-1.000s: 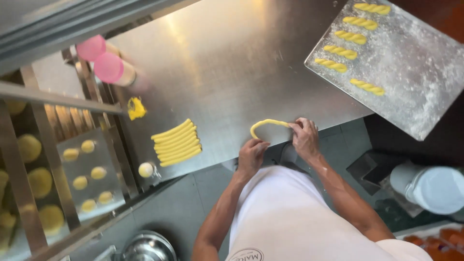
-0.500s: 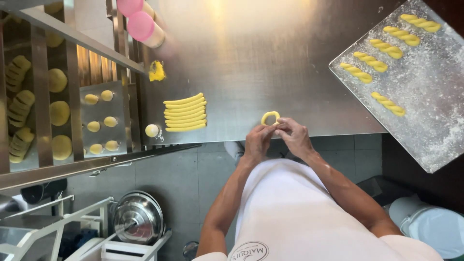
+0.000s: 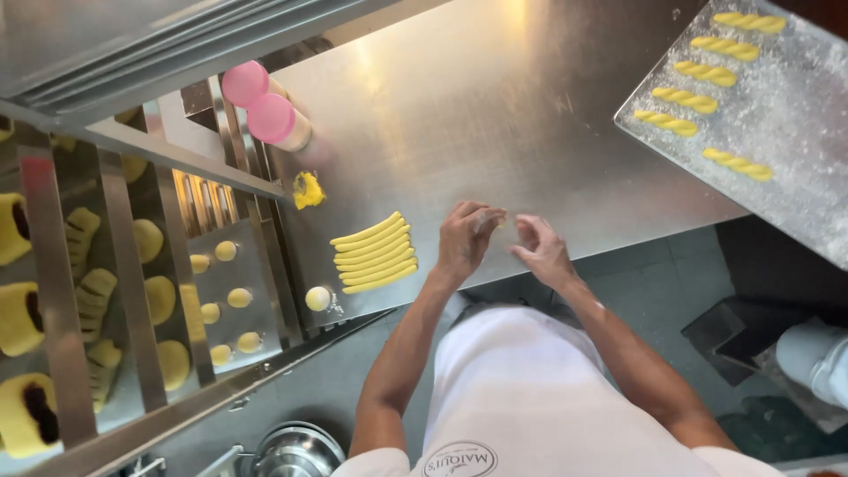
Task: Shaping pre-cut dough strips into twists and arranging them on a baking tray.
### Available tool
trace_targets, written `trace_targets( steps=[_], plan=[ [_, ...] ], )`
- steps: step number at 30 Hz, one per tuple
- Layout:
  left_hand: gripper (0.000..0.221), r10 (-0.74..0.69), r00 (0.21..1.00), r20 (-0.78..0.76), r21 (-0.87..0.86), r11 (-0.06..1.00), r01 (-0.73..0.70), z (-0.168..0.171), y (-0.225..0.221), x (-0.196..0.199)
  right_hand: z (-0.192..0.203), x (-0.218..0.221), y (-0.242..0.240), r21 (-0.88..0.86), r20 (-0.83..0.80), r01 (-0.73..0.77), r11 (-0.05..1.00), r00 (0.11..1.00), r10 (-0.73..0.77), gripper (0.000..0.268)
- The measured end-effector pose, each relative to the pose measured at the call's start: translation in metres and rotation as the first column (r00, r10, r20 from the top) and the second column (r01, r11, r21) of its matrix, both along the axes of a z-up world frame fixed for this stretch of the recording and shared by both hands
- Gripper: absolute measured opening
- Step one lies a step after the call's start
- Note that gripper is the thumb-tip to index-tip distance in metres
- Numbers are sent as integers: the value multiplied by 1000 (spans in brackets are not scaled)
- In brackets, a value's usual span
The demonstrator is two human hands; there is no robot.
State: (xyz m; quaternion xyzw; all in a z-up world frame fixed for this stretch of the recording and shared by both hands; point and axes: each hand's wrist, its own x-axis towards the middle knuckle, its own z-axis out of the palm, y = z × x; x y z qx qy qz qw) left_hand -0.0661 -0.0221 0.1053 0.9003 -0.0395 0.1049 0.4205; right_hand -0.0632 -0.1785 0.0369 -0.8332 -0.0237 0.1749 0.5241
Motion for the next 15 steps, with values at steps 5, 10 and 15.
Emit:
trace_targets(
  steps=[5,10,15],
  plan=[
    [5,-32,999,21,-42,999,32,11,11,-1,-21,-4,48,69,148,65,995,986,-75,75],
    [6,77,997,32,-197,978,-70,18,10,0,-34,-1,48,109,381,102,989,914,-136,58],
    [8,303,934,-188,-293,890,-348,0,13,1,-17,14,-8,311,97,-37,950,995,7,19]
  ],
)
